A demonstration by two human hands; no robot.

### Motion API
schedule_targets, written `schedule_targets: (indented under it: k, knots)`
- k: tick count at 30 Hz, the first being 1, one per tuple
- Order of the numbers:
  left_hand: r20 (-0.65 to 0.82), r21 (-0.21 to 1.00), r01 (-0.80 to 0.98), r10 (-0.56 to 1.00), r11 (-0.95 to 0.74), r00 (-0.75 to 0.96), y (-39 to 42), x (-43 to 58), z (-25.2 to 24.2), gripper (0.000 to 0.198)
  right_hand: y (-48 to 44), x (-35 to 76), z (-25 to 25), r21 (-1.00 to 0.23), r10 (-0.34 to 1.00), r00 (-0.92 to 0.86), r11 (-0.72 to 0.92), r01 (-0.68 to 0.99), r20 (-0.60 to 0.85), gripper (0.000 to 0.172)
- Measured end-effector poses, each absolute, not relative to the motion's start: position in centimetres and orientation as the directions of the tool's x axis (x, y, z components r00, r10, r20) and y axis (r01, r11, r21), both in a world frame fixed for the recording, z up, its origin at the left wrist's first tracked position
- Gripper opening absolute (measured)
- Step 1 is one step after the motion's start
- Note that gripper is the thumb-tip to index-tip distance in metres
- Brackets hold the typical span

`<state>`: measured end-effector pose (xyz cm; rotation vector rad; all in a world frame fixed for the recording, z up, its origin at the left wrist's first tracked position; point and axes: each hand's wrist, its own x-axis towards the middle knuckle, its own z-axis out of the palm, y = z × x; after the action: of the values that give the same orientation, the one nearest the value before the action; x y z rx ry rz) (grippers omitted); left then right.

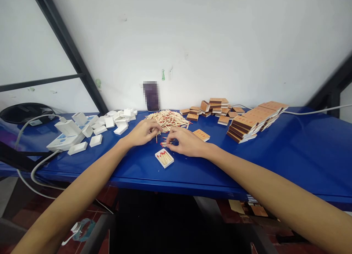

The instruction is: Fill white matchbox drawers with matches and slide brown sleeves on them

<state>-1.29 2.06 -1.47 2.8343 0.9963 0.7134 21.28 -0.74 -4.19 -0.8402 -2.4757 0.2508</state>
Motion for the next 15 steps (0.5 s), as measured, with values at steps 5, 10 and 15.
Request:
schedule_targets:
  k: [5,10,15]
  knots:
    - [0.398,0.189,0.593,0.613,-0.783,0.683,2.02,-1.27,-1.43,0.028,-0.89,21.11,-4.16,-0.359,0.596,-0.677,0.802,0.477,0.432,0.008]
    - [0.394,0.203,0.584,0.612,-0.786,0.686,2.22,-1.38,-1.56,0.028,-0.48,21.08,-4.54,-0.331,0.617,-0.637,0.786,0.522,0.462,0.014]
    - [0.389,0.198,0.589,0.614,-0.784,0.687,2.31,-1.45,-1.65,0.027,-0.43,21.15,-4.59,-0.319,0.621,-0.656,0.784,0.533,0.430,0.017]
